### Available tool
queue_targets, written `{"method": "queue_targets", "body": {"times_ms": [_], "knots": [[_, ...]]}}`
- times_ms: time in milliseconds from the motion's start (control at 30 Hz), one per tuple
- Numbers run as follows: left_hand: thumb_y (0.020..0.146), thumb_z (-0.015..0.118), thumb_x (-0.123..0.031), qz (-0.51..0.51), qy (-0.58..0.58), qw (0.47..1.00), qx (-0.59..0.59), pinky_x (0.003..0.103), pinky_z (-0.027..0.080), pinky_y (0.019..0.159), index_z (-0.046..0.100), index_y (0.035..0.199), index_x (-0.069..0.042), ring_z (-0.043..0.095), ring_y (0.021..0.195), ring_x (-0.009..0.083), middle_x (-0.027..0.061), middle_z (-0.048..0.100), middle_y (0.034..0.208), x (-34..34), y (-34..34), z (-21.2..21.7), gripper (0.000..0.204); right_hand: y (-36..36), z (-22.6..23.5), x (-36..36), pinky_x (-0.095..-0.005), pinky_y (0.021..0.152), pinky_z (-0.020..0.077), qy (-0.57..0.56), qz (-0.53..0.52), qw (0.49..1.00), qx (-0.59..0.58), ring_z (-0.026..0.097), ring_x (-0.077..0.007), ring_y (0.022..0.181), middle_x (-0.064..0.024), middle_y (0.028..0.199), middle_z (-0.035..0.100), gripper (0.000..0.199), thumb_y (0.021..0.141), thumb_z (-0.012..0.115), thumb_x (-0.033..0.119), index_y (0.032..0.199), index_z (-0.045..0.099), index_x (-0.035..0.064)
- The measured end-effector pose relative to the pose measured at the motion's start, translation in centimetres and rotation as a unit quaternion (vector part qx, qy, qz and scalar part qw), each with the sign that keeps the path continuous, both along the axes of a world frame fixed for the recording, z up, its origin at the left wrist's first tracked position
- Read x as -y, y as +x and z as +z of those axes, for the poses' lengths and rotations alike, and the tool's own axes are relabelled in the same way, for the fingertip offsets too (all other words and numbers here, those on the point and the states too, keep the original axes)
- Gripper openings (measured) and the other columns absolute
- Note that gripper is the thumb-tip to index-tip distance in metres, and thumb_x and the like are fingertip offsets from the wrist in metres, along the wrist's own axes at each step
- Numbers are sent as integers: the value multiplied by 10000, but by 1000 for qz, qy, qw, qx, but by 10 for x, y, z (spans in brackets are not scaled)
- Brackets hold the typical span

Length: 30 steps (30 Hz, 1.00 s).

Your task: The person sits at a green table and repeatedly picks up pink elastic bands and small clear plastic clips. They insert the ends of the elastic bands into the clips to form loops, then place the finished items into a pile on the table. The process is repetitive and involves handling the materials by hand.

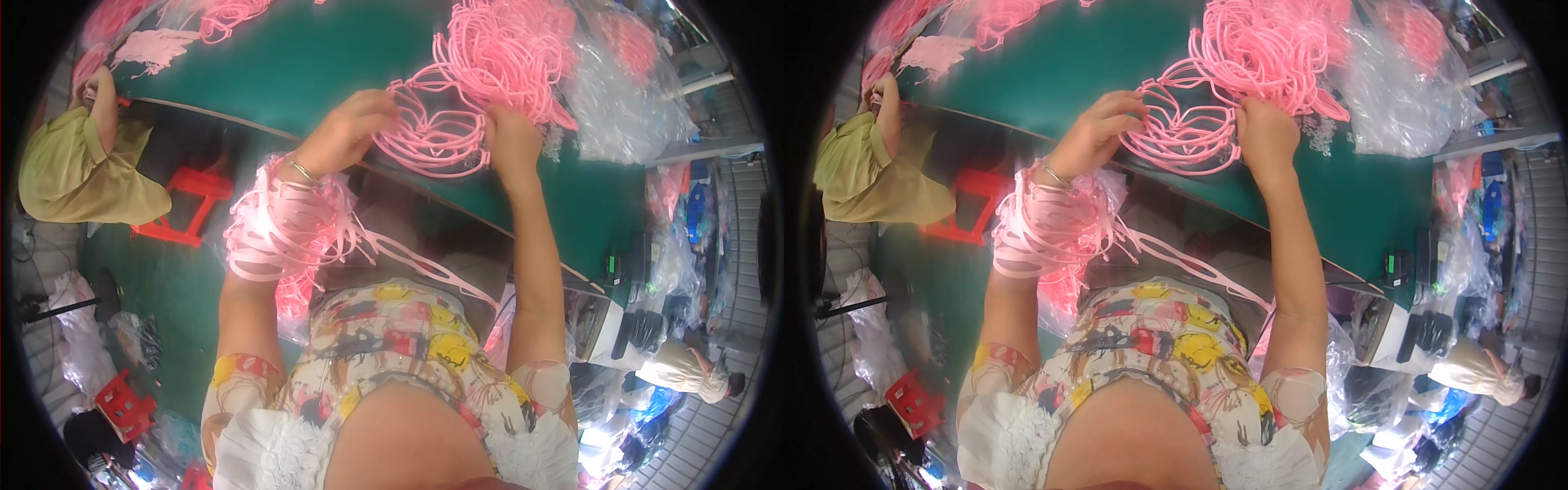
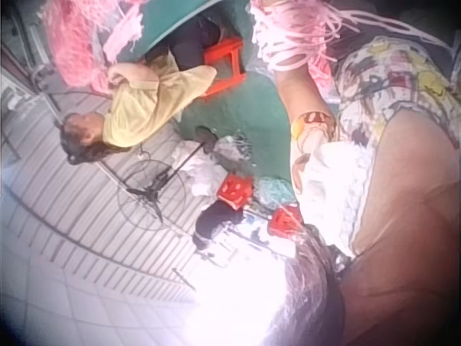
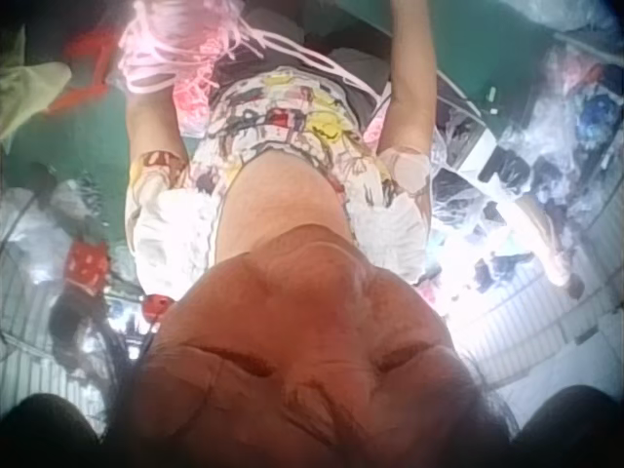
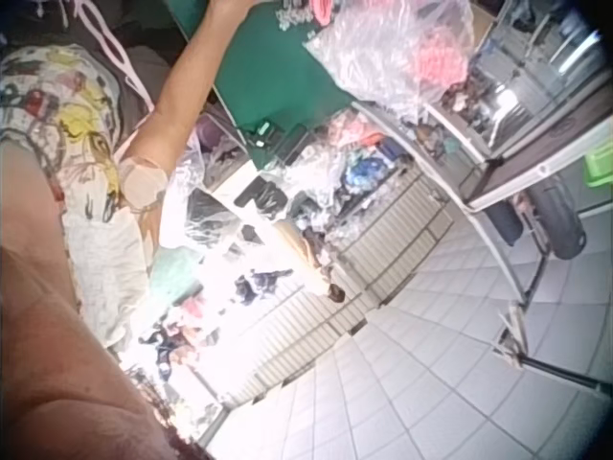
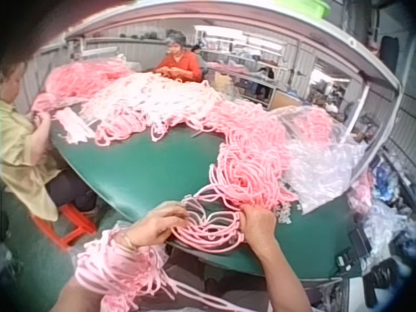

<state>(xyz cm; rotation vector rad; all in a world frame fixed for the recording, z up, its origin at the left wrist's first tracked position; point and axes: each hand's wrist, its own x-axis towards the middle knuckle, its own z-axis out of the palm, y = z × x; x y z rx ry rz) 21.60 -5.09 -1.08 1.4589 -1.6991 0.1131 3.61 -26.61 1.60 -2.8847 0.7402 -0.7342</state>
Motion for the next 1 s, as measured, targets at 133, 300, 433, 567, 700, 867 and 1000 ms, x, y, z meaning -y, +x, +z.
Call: {"method": "queue_targets", "body": {"times_ms": [133, 300, 433, 567, 700, 867, 1000], "knots": [[620, 510, 194, 24, -10, 1000, -2, 412, 445, 946, 639, 971, -44, 503, 1168, 352, 115, 583, 1148, 0, -8, -5, 443, -8, 0, -3, -411, 716, 504, 60, 74, 993, 73, 661, -309, 811, -147, 914, 677, 208, 861, 575, 168, 1022, 664, 72], [629, 509, 180, 36, -17, 999, 2, 422, 434, 965, 636, 1014, -48, 489, 1190, 361, 117, 576, 1178, -4, -14, -6, 466, -30, 1, -11, -322, 777, 492, 268, 114, 949, 122, 656, -228, 842, -122, 959, 678, 271, 858, 585, 114, 1120, 637, 70], [654, 522, 152, 37, -20, 999, 33, 423, 444, 944, 625, 1025, -62, 499, 1152, 364, 129, 568, 1188, -4, -14, -3, 440, -25, 9, -25, -357, 792, 485, 199, 164, 961, 99, 634, -264, 887, -117, 995, 661, 274, 841, 603, 122, 1109, 643, 81], [654, 511, 157, 35, -24, 998, 41, 421, 440, 956, 619, 1041, -59, 489, 1171, 364, 128, 559, 1203, -6, -18, 7, 455, -24, 11, -30, -392, 786, 474, 97, 165, 981, 37, 608, -307, 891, -104, 971, 652, 230, 808, 629, 126, 1033, 653, 85], [651, 513, 145, 57, -14, 998, 39, 431, 429, 971, 601, 1078, -56, 474, 1196, 371, 133, 546, 1225, -10, -24, 13, 480, -26, 9, -32, -405, 779, 468, 90, 156, 981, 78, 600, -312, 882, -97, 970, 653, 150, 788, 643, 120, 933, 652, 82], [621, 542, 97, 67, 17, 994, 80, 454, 393, 1018, 596, 1156, -83, 414, 1269, 383, 134, 512, 1290, -20, -28, 27, 567, -30, 8, -38, -416, 872, 440, 136, 136, 975, 112, 579, -319, 1016, -118, 1010, 652, 140, 778, 657, 116, 911, 651, 69], [666, 670, -55, 109, 3, 989, 100, 485, 364, 1020, 600, 1161, -103, 395, 1272, 402, 127, 503, 1308, -24, -35, 35, 501, -35, 4, -43, -394, 977, 383, 299, 167, 925, 167, 530, -297, 1157, -147, 1150, 619, 134, 794, 678, 127, 897, 646, 47]]}}
